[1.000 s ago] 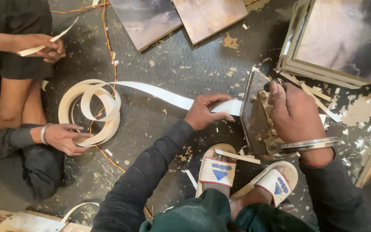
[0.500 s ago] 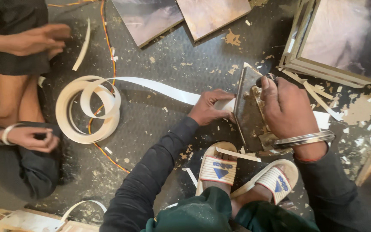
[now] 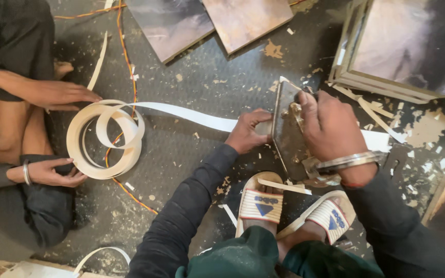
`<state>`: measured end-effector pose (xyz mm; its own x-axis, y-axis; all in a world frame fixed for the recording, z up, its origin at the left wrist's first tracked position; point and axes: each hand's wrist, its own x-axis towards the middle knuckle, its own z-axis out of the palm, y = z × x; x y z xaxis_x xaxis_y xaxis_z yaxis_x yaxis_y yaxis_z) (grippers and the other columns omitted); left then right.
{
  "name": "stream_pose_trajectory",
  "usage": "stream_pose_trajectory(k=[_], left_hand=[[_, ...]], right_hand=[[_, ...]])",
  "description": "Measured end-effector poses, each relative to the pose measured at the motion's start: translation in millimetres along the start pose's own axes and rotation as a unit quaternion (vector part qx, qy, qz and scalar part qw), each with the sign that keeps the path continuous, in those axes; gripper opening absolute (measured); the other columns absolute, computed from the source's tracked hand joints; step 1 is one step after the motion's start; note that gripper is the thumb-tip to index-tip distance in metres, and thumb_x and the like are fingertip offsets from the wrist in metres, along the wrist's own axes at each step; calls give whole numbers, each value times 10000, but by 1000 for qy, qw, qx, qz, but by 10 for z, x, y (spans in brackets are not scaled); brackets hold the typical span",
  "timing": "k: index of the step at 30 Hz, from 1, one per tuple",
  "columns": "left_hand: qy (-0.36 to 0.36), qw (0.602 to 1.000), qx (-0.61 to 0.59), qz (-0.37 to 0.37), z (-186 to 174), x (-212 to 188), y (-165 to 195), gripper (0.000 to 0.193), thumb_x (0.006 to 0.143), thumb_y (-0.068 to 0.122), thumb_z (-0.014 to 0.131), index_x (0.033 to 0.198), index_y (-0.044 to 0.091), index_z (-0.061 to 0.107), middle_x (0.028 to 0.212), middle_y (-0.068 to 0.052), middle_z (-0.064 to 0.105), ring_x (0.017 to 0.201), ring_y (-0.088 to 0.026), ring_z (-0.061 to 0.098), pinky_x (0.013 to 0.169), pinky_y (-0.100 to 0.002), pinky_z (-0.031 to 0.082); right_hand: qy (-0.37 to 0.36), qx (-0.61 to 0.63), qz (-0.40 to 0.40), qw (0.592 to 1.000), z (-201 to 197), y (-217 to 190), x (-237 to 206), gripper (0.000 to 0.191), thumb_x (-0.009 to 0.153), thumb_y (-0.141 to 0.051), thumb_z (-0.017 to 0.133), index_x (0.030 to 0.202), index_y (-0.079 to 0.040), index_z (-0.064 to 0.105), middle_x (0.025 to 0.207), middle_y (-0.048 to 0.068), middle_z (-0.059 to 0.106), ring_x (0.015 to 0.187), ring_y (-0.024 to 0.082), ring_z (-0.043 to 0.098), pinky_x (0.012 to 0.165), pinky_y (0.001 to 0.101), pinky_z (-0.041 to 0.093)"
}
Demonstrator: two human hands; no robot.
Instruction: The person cuts white strips with a guillotine-style cutter and applies them to the edges of square panels. They then place the finished panels into a stack of similar frames.
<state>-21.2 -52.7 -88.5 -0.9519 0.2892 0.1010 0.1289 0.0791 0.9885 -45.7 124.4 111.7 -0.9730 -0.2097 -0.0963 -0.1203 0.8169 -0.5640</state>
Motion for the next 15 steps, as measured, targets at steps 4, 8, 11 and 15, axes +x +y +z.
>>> stream_pose_trajectory(k=[4,8,11,15], left_hand=[[22,999,11,21,21,18,-16,457,736,123,864,1153,20,710,1130,-110,723,1061,-207,693,970,-310,532],[22,999,36,16,47,11,-4,482,708,118,874,1153,27,712,1129,-119,735,1055,-224,706,950,-312,535],[12,998,47,-30,49,5,8,507,685,104,854,1168,33,721,1083,-115,743,984,-245,718,905,-319,549],[20,996,82,13,27,12,-21,498,667,139,895,1129,46,733,1101,-125,751,1009,-272,728,919,-343,550]], right_hand=[[12,-2,-15,1000,-2,15,13,443,1102,-316,495,900,60,613,821,338,630,784,553,594,701,616,444],[3,-10,7,1000,-10,27,13,467,1094,-340,493,892,65,611,794,347,630,763,557,603,690,623,454],[8,-15,4,1000,-19,33,11,489,1098,-346,498,875,78,593,783,356,624,757,565,596,683,625,458],[8,-18,4,1000,-34,43,9,501,1105,-353,496,862,76,586,767,361,617,759,567,598,681,627,457]])
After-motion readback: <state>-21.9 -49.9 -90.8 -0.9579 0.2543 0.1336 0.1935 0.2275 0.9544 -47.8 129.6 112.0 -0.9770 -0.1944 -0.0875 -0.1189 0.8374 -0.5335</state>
